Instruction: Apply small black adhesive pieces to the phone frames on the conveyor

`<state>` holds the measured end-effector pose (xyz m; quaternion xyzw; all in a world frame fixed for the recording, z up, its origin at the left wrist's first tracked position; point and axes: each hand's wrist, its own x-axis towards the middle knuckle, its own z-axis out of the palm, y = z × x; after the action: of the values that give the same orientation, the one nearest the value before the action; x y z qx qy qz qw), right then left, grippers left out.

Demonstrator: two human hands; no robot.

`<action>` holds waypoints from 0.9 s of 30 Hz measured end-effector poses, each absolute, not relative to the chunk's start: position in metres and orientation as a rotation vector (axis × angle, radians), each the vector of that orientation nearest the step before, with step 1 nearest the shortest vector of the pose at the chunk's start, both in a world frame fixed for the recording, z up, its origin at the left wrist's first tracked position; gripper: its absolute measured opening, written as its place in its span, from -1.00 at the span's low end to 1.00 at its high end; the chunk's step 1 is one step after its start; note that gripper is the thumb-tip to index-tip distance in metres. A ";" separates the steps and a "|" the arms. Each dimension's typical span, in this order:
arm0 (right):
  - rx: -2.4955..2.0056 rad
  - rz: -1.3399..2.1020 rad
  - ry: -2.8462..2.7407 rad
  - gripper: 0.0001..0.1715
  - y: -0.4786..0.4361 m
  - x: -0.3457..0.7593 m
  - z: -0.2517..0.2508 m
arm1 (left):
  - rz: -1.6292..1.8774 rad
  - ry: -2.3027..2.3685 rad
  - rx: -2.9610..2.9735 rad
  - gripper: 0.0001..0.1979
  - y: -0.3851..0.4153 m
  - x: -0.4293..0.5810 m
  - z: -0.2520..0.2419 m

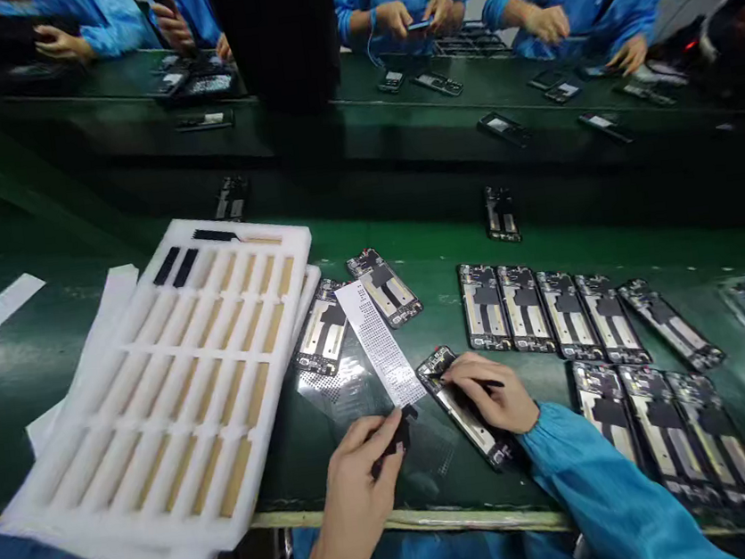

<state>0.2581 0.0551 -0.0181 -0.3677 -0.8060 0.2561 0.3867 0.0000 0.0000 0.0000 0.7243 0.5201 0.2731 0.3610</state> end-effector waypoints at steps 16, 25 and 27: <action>-1.994 0.812 -1.692 -0.48 -0.102 0.334 0.023 | 0.512 0.950 2.635 -0.40 -0.042 0.124 -0.022; -2.047 0.755 -1.900 -0.38 -0.108 0.326 0.007 | 0.569 0.987 2.679 -0.40 -0.039 0.131 -0.042; -2.023 0.716 -1.977 -0.35 -0.102 0.325 0.006 | 0.590 0.987 2.689 -0.43 -0.040 0.130 -0.045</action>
<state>0.3250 -0.1022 0.0061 -0.6890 -0.6733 0.2437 0.1118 0.1303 -0.0403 -0.0446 0.9140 0.3355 0.2005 0.1084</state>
